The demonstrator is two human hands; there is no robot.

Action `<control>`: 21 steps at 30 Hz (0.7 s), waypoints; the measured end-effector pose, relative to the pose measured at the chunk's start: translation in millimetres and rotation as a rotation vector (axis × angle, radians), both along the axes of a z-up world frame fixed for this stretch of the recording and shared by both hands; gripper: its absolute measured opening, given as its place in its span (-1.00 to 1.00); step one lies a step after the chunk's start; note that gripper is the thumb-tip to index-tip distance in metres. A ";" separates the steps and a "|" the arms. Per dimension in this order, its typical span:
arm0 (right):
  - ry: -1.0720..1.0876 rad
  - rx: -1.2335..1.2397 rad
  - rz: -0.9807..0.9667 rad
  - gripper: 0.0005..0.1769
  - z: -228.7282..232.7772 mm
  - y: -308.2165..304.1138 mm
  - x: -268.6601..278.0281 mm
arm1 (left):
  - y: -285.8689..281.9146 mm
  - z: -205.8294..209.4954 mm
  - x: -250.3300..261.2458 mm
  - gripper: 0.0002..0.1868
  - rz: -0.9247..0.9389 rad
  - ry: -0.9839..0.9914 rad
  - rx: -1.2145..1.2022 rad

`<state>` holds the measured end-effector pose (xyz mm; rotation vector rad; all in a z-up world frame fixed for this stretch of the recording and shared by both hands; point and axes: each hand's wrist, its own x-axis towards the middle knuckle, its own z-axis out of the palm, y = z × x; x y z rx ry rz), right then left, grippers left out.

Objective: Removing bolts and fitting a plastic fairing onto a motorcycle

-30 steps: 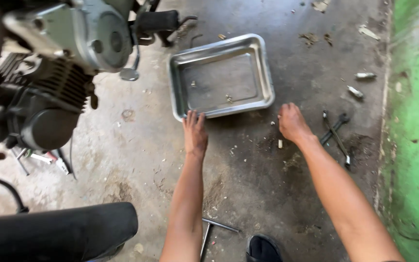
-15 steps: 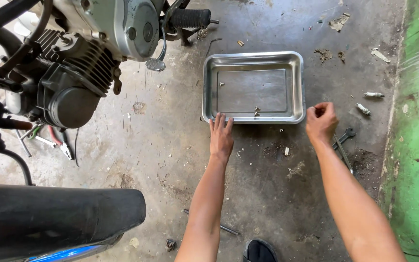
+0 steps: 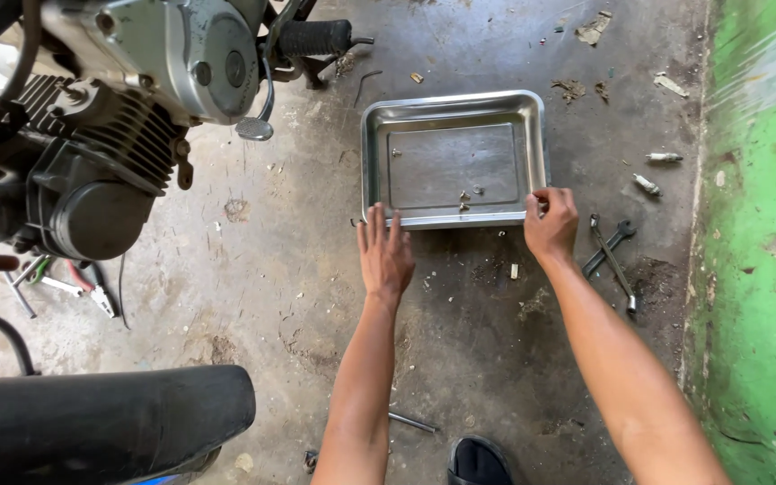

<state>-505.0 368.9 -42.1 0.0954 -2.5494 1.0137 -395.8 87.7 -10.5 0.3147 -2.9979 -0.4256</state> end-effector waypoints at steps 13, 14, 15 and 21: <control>0.048 0.202 -0.488 -0.52 -39.6 91.3 72.6 | 15.7 -43.8 -16.1 -0.39 0.193 0.226 0.208; -0.007 0.176 -0.441 -0.47 -30.5 87.2 75.1 | 18.3 -39.6 -18.1 -0.40 0.171 0.201 0.200; -0.062 0.151 -0.395 -0.41 -21.3 82.9 77.5 | 21.0 -35.3 -20.2 -0.40 0.149 0.175 0.191; -0.403 0.368 -0.577 -0.53 -42.1 110.2 64.3 | 35.5 -14.1 -24.9 -0.34 0.077 0.001 0.266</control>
